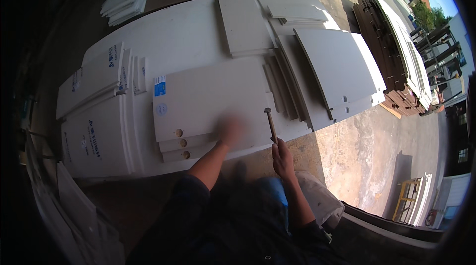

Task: The person uses a hammer to tap white plastic plugs into pre-drilled holes on white cabinet panels. They then use a caulking gun to apply sealant into the holes and insert additional plugs. The person stacks the finished panels and continues the process on a new panel.

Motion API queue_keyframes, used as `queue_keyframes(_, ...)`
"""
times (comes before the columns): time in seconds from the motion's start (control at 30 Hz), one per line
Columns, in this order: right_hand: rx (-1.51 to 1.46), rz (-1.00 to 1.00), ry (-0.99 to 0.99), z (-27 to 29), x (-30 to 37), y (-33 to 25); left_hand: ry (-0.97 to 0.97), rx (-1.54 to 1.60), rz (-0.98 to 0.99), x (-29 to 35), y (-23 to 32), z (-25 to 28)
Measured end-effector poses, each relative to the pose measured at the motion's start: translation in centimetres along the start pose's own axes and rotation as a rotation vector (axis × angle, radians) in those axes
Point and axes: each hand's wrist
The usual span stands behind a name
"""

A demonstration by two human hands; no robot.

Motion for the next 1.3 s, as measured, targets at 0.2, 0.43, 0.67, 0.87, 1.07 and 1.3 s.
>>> queue_keyframes(0.2,0.306,0.007,-0.019,-2.8,-2.1,0.0,-0.033,-0.046,0.021,0.2,-1.0,-1.4)
queue_keyframes(0.43,0.323,-0.066,-0.015,-4.2,-2.8,-0.2,-0.058,0.05,0.09,-0.1,-0.1,-0.1)
queue_keyframes(0.67,0.426,-0.165,-0.034,-4.7,-2.5,0.9,-0.02,0.137,0.127,-0.3,0.5,0.6)
queue_keyframes(0.87,0.518,-0.186,-0.085,-4.9,-2.0,1.3,-0.055,0.182,0.112,-0.7,0.3,0.6)
queue_keyframes(1.07,0.455,-0.145,0.023,-5.2,-1.9,-1.0,-0.074,0.176,0.111,0.2,-1.6,-1.3)
queue_keyframes(1.3,0.465,-0.127,-0.032,-4.9,-1.5,0.9,-0.112,0.305,0.19,-0.3,-0.9,-1.5)
Point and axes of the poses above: each hand's wrist, its own x-axis away from the middle knuckle, its own z-axis out of the back of the hand, y = z × x, and after that the axes turned 9 degrees about -x, right-handed
